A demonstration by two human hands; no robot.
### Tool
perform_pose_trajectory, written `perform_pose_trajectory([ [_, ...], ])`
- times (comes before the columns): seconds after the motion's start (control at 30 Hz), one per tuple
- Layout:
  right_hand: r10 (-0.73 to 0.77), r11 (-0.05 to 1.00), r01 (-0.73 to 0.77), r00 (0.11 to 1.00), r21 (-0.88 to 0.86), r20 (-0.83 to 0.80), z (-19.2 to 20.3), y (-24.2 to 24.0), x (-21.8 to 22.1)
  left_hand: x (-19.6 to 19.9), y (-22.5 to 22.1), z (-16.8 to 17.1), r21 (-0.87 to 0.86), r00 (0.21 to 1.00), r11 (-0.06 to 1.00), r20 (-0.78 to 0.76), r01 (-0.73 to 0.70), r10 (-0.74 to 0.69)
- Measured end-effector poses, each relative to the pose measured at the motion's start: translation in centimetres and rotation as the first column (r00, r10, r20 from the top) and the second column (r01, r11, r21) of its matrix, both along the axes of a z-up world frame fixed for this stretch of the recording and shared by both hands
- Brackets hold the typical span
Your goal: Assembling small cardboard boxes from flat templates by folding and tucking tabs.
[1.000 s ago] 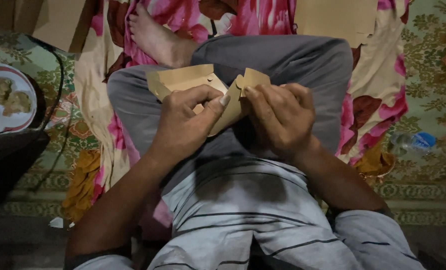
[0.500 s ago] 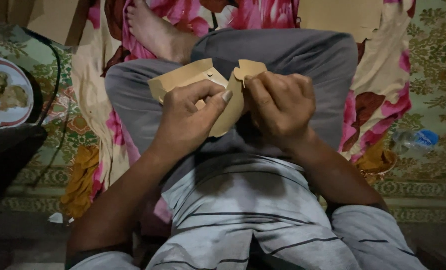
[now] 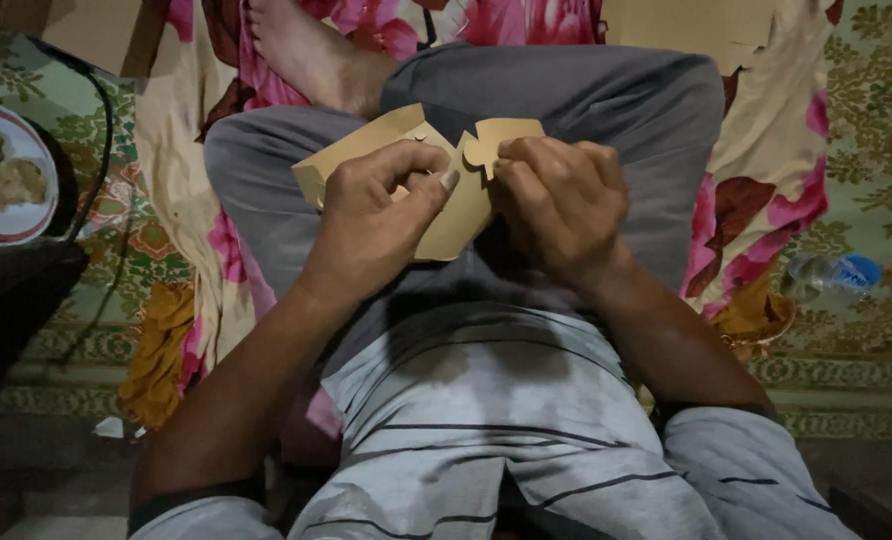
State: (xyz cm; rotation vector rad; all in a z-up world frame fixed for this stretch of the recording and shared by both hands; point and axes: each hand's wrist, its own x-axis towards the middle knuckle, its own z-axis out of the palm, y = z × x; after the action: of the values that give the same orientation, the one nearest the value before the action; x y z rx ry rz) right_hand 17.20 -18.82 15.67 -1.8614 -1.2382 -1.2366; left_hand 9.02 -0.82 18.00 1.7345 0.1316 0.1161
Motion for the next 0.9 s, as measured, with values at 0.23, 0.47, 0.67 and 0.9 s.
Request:
perform_pose_trajectory([
  [0.23,-0.014,0.998,0.012,1.000,-0.067,-0.019,0.4,0.1,0.0,0.1,-0.2,-0.5,-0.035,0.999,0.999,-0.053,0.007,-0.009],
  [0.47,0.064,0.992,-0.076,0.991,-0.102,-0.115,0.6,-0.5,0.4,0.5,0.0,-1.1,0.015,0.995,1.000,-0.100,0.022,-0.020],
  [0.67,0.112,0.989,-0.127,0.979,-0.079,-0.171,0.3,-0.8,0.0,0.3,-0.3,-0.7,0.022,0.990,0.999,-0.140,0.029,-0.026],
  [0.9,0.140,0.989,-0.144,0.985,-0.032,-0.105,0.1,-1.0,0.3,0.7,-0.4,-0.7,-0.035,0.981,0.999,-0.186,0.039,-0.045],
])
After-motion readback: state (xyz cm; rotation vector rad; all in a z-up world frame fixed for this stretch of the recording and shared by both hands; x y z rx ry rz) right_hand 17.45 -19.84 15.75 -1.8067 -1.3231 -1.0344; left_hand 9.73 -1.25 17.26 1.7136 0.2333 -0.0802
